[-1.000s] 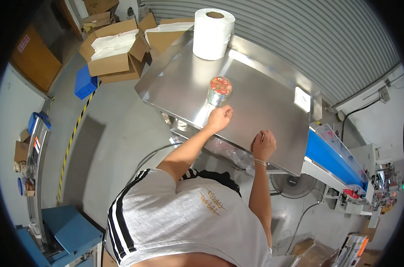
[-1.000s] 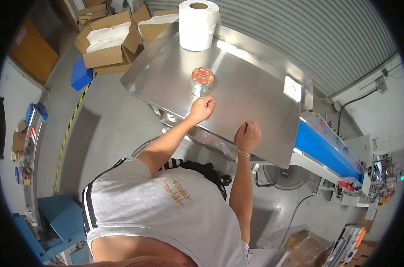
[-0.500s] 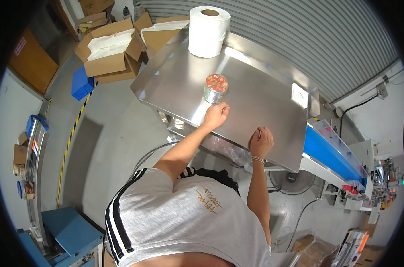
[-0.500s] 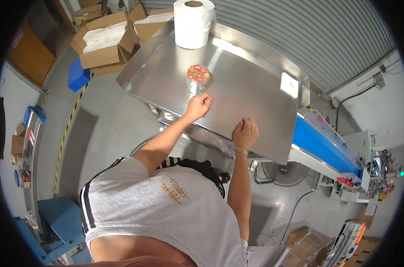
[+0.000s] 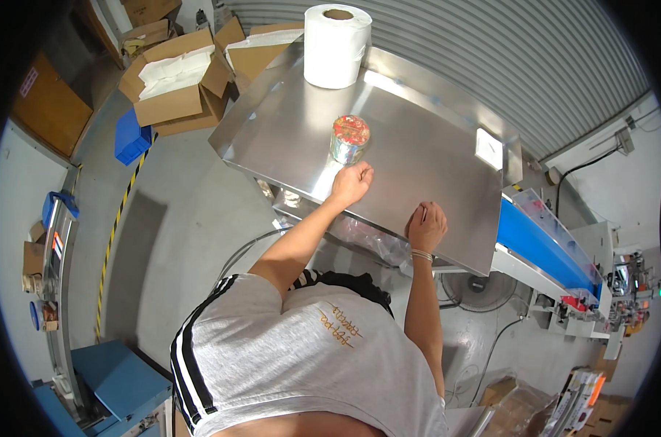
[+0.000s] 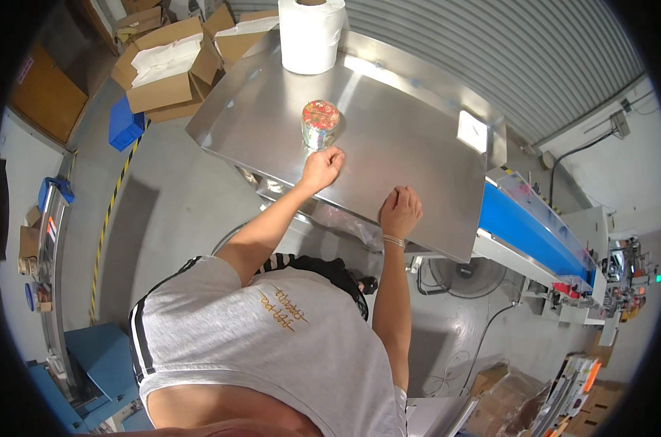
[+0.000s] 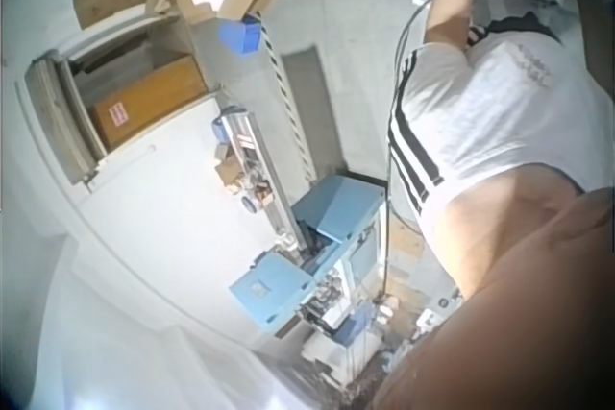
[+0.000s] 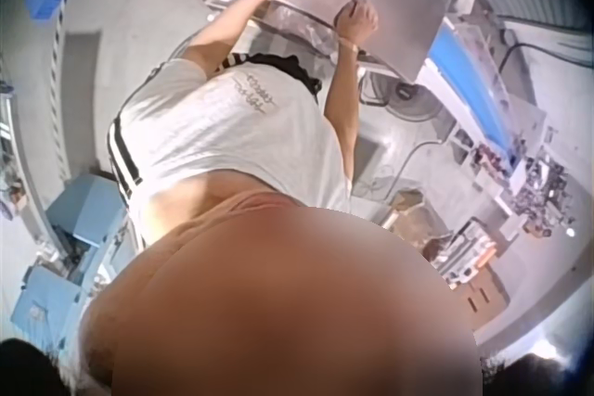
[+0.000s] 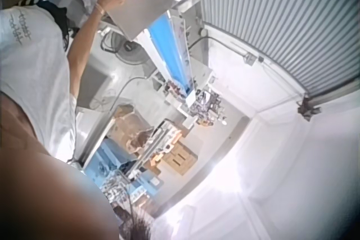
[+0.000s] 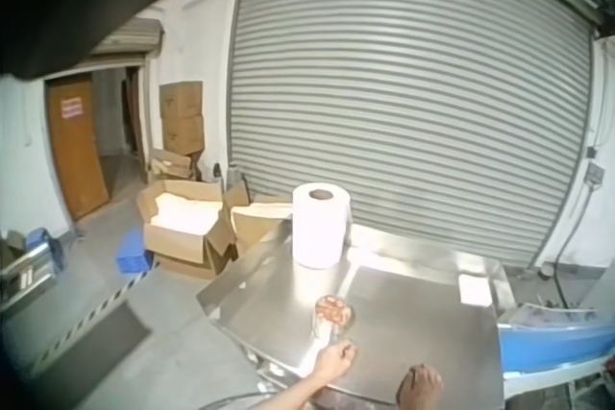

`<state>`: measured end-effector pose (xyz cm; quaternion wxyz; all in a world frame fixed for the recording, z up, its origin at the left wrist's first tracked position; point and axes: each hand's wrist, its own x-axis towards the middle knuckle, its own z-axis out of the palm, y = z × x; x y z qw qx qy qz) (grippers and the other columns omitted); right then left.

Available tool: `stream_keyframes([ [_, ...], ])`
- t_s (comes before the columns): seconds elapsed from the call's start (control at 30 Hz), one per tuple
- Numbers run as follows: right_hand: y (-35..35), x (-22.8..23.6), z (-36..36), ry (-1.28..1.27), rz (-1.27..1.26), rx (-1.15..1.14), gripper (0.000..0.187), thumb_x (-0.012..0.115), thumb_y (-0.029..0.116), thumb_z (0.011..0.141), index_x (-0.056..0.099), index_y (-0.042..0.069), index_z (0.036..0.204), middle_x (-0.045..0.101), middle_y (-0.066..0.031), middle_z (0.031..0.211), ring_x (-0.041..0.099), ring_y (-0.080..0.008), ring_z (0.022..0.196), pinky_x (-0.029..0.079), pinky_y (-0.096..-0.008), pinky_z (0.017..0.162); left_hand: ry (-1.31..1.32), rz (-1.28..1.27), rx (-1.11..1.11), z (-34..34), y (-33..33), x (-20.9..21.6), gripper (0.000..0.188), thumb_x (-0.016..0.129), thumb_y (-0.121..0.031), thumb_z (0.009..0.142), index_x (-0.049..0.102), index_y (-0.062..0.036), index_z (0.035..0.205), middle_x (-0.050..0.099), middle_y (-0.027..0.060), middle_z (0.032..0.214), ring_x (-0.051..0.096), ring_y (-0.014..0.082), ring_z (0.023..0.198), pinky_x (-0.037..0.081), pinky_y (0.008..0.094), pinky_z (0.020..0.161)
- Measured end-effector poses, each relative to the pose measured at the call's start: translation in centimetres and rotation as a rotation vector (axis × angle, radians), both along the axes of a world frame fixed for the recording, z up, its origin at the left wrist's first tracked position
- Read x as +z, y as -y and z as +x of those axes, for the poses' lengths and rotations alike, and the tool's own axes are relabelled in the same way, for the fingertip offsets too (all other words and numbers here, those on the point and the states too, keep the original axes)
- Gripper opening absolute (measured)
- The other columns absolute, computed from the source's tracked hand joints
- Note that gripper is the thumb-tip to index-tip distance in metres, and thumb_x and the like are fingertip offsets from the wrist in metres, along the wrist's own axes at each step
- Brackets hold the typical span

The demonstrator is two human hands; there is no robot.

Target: Hand wrapping stacks of folded paper towels with plastic film in a packaging facility.

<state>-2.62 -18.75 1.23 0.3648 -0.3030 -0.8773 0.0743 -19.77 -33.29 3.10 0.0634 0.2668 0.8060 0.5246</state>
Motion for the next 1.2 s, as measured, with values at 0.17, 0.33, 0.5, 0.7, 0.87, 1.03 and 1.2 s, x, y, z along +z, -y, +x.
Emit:
stream_keyframes([
  [0.17, -0.09, -0.11, 0.02, 0.019, -0.015, -0.004, 0.015, 0.059, 0.02, 0.085, 0.063, 0.014, 0.098, 0.062, -0.0081, 0.113, 0.054, -0.0283, 0.11, 0.038, -0.0422, 0.093, 0.007, 0.008, -0.004, 0.05, -0.01, -0.06, 0.017, 0.058, -0.023, 0.086, 0.064, -0.0071, 0.086, 0.065, 0.0138, 0.072, 0.064, 0.0333, 0.069, 0.049, 0.0416, 0.063],
  [0.33, -0.05, -0.09, 0.03, 0.026, -0.024, -0.012, 0.015, 0.059, 0.021, 0.085, 0.063, 0.014, 0.098, 0.062, -0.008, 0.114, 0.054, -0.0281, 0.11, 0.037, -0.0419, 0.093, 0.006, -0.001, 0.0, 0.18, 0.1, 0.34, 0.016, 0.059, -0.023, 0.085, 0.064, -0.007, 0.086, 0.065, 0.0133, 0.072, 0.064, 0.0326, 0.069, 0.049, 0.0411, 0.063],
  [0.5, -0.04, -0.08, 0.08, 0.034, -0.032, -0.01, 0.015, 0.059, 0.021, 0.086, 0.063, 0.014, 0.099, 0.062, -0.0081, 0.115, 0.053, -0.028, 0.111, 0.037, -0.0419, 0.094, 0.001, -0.005, 0.002, 0.15, 0.04, 0.23, 0.017, 0.059, -0.023, 0.086, 0.064, -0.0072, 0.086, 0.065, 0.0131, 0.072, 0.064, 0.0322, 0.068, 0.049, 0.0411, 0.063],
  [0.7, -0.07, -0.2, 0.09, 0.037, -0.027, -0.014, 0.016, 0.059, 0.021, 0.086, 0.063, 0.014, 0.099, 0.062, -0.0085, 0.116, 0.053, -0.028, 0.112, 0.037, -0.0421, 0.095, 0.007, -0.018, 0.004, 0.09, 0.0, 0.14, 0.017, 0.059, -0.024, 0.086, 0.064, -0.0077, 0.086, 0.065, 0.0127, 0.07, 0.064, 0.0319, 0.067, 0.049, 0.0412, 0.062],
  [0.87, -0.08, -0.22, 0.09, 0.022, -0.015, -0.009, 0.015, 0.059, 0.021, 0.086, 0.063, 0.014, 0.099, 0.062, -0.0083, 0.115, 0.054, -0.0281, 0.111, 0.037, -0.0421, 0.094, -0.041, 0.026, 0.018, 0.05, -0.12, -0.29, 0.018, 0.059, -0.022, 0.086, 0.066, -0.0059, 0.088, 0.062, 0.0134, 0.065, 0.061, 0.025, 0.057, 0.047, 0.0363, 0.056],
  [1.03, -0.09, -0.29, 0.09, 0.011, -0.017, -0.009, 0.015, 0.059, 0.02, 0.086, 0.063, 0.014, 0.099, 0.062, -0.0082, 0.115, 0.054, -0.0281, 0.11, 0.037, -0.042, 0.094, -0.016, 0.0, 0.004, 0.07, -0.08, -0.15, 0.017, 0.058, -0.024, 0.086, 0.064, -0.0078, 0.086, 0.065, 0.0128, 0.071, 0.064, 0.0323, 0.067, 0.049, 0.0414, 0.062],
  [1.2, 0.0, -0.17, 0.09, 0.007, -0.018, -0.005, 0.016, 0.06, 0.02, 0.085, 0.063, 0.014, 0.099, 0.062, -0.0082, 0.114, 0.054, -0.0282, 0.109, 0.037, -0.042, 0.094, -0.025, 0.007, 0.004, 0.06, -0.05, -0.24, 0.017, 0.058, -0.023, 0.086, 0.064, -0.0074, 0.086, 0.065, 0.0129, 0.07, 0.063, 0.0323, 0.066, 0.049, 0.0412, 0.062],
])
